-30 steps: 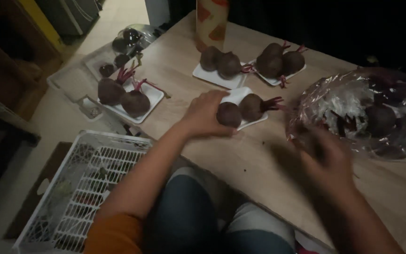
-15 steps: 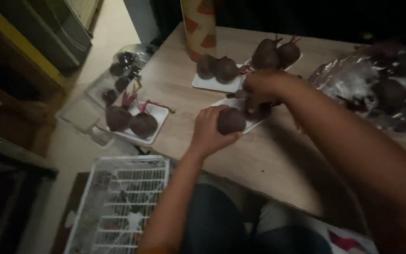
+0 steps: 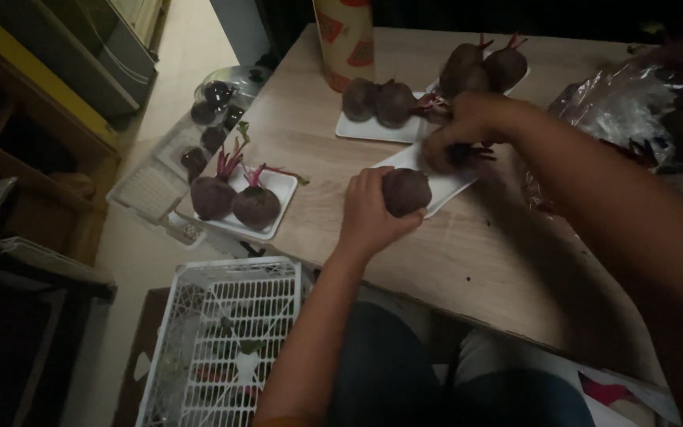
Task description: Trimming the stems of beetroots with a utility knife and arranging them on small white trays
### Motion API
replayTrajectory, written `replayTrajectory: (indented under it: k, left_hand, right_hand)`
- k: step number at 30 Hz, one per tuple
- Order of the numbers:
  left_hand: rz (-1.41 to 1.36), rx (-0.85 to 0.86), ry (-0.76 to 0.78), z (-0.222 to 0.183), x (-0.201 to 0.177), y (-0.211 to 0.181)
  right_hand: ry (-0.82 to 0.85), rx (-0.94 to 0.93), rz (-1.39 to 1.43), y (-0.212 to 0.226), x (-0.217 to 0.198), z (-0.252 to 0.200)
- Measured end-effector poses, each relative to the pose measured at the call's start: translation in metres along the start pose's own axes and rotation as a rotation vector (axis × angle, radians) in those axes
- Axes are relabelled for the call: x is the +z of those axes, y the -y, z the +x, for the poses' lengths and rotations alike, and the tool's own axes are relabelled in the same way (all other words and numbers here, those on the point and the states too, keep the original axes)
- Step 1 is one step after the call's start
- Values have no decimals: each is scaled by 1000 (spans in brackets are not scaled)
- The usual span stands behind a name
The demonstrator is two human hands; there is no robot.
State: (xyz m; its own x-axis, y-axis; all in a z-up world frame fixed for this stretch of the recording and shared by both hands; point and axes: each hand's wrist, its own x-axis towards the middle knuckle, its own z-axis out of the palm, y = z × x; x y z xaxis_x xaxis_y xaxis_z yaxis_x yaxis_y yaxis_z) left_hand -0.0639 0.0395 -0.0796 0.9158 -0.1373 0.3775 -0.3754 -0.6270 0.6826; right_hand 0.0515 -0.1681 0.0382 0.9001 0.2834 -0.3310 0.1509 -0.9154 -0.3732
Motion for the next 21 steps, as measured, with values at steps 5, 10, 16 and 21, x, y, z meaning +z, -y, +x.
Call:
replayTrajectory:
  k: [5,10,16,21]
  left_hand:
    - [-7,2,-43,-2,-4,-10]
    - [-53,-46,-65,-1,-2,-7]
    - [-10,-20,-80,1,0,-4]
    - [-31,52,-112,0,1,1]
  right_hand:
    - [-201,16,-33,-10,25,1]
    - [-292,67,-22,-11,39,-2]
    - [-335,102,-9,-7,44,-19]
    - [-377,49,-54,-5,46,-30]
